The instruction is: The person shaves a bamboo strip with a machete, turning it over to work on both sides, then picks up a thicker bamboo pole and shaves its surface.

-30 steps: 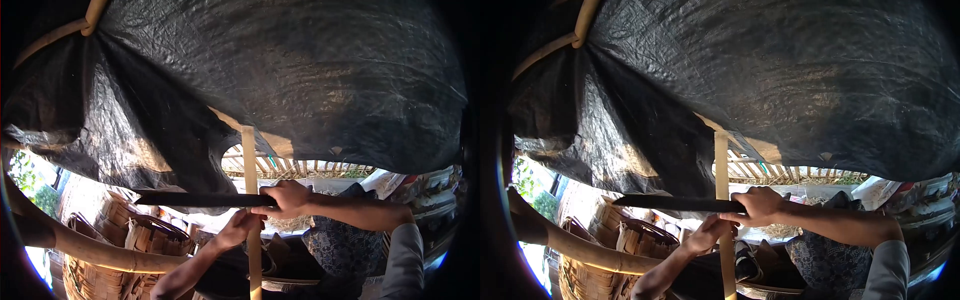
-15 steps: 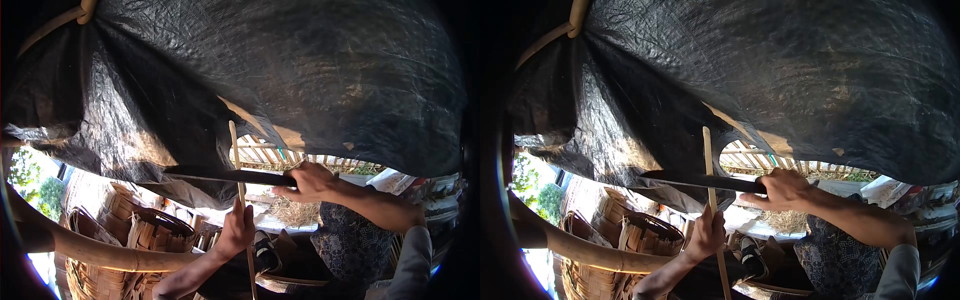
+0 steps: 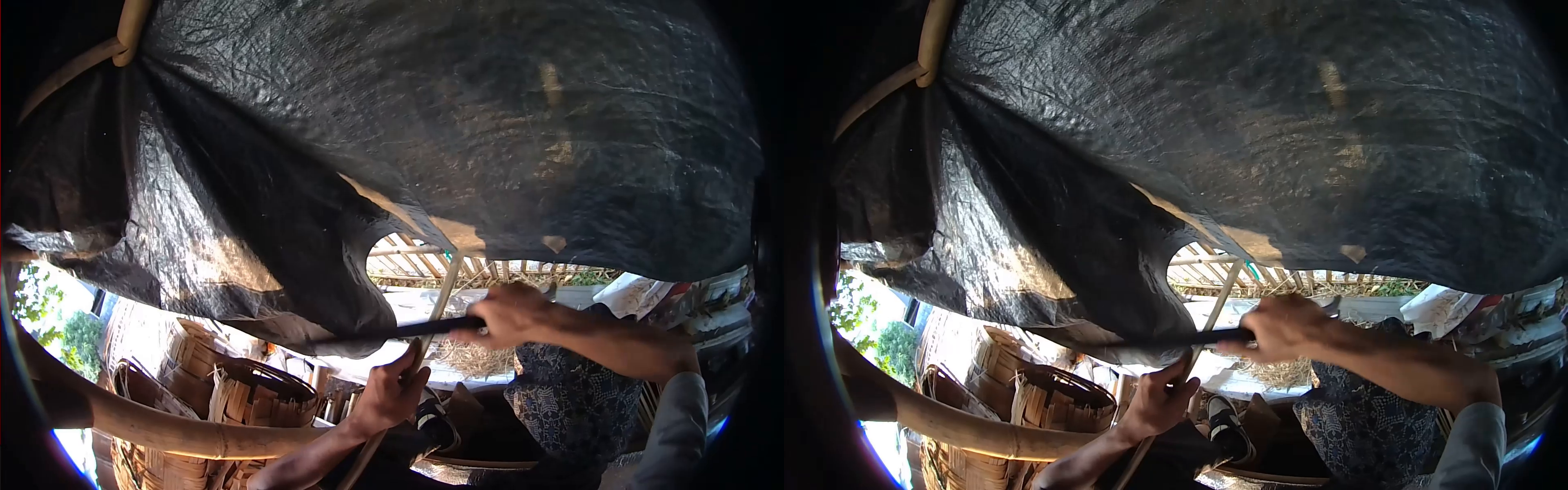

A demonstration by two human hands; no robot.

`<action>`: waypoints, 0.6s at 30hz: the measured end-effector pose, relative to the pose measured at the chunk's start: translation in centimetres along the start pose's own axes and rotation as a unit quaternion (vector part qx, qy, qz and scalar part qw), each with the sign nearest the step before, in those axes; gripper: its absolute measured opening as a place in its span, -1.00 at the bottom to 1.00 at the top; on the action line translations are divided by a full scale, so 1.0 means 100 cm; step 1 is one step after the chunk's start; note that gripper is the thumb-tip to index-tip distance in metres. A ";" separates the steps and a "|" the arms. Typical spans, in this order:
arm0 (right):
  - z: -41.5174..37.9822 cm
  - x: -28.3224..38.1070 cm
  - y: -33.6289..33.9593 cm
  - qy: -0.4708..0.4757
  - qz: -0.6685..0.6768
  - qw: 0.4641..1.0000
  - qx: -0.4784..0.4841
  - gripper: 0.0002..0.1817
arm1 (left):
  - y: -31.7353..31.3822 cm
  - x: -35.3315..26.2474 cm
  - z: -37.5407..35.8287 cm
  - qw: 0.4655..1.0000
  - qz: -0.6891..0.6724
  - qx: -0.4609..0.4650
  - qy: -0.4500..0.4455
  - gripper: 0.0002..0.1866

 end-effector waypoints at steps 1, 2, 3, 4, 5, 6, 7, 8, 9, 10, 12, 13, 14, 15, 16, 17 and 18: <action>-0.003 0.008 -0.006 0.037 -0.083 0.996 0.003 -0.16 | -0.002 0.007 0.001 0.999 0.029 0.013 -0.042 -0.62; -0.002 0.006 -0.012 0.045 -0.060 0.997 -0.005 -0.18 | -0.004 0.012 0.000 0.995 0.058 0.027 -0.082 -0.66; 0.001 0.006 -0.011 0.017 -0.033 0.999 0.015 -0.18 | -0.003 0.016 -0.001 0.997 0.049 0.056 0.030 -0.73; 0.004 0.005 -0.009 -0.009 -0.006 0.999 0.037 -0.18 | 0.000 0.009 0.002 0.996 0.026 0.049 0.074 -0.64; 0.007 0.001 -0.008 -0.028 0.022 0.999 0.019 -0.18 | 0.000 0.015 0.001 0.999 0.014 0.023 0.034 -0.63; 0.011 -0.007 -0.013 -0.045 0.057 0.997 0.014 -0.20 | 0.001 0.018 0.004 1.000 0.003 -0.005 -0.010 -0.63; 0.014 -0.014 -0.015 -0.054 0.069 0.996 0.002 -0.21 | 0.003 0.015 0.005 1.000 -0.002 -0.013 0.008 -0.57; 0.015 -0.019 -0.016 -0.061 0.082 0.995 -0.008 -0.22 | 0.006 0.016 0.008 1.000 -0.001 -0.012 0.007 -0.57; 0.016 -0.019 -0.014 -0.062 0.082 0.995 -0.008 -0.22 | 0.010 0.016 0.011 1.000 -0.006 -0.012 0.018 -0.56; 0.016 -0.018 -0.012 -0.054 0.094 0.994 -0.033 -0.23 | 0.013 0.012 0.016 0.999 -0.012 -0.013 0.028 -0.56; 0.016 -0.017 -0.011 -0.046 0.108 0.992 -0.056 -0.23 | 0.017 0.006 0.017 0.998 -0.011 -0.018 0.067 -0.56; 0.016 -0.016 -0.011 -0.020 0.113 0.990 -0.083 -0.23 | 0.019 0.008 0.018 0.992 -0.064 -0.019 0.105 -0.57; 0.017 -0.014 -0.012 0.007 0.119 0.987 -0.109 -0.23 | 0.020 0.009 0.019 0.983 -0.118 -0.021 0.142 -0.58; 0.018 -0.012 -0.013 0.008 0.120 0.987 -0.107 -0.23 | 0.019 0.004 0.021 0.985 -0.118 -0.041 0.121 -0.66; 0.019 -0.010 -0.015 0.016 0.126 0.987 -0.093 -0.23 | 0.021 0.006 0.022 0.985 -0.117 -0.042 0.123 -0.66; 0.020 -0.007 -0.015 0.024 0.131 0.988 -0.079 -0.24 | 0.022 0.009 0.023 0.982 -0.133 -0.037 0.127 -0.73; 0.019 -0.004 -0.013 0.026 0.130 0.988 -0.078 -0.24 | 0.022 0.012 0.024 0.980 -0.149 -0.032 0.130 -0.79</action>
Point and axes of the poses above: each hand's wrist, its own z-axis towards the middle knuckle, its own y-axis out of the back of the hand, x = y × z, the point moved 1 cm from there along z, towards the middle knuckle, and after that the axes turned 8 degrees about -x, right-handed, at the moved point
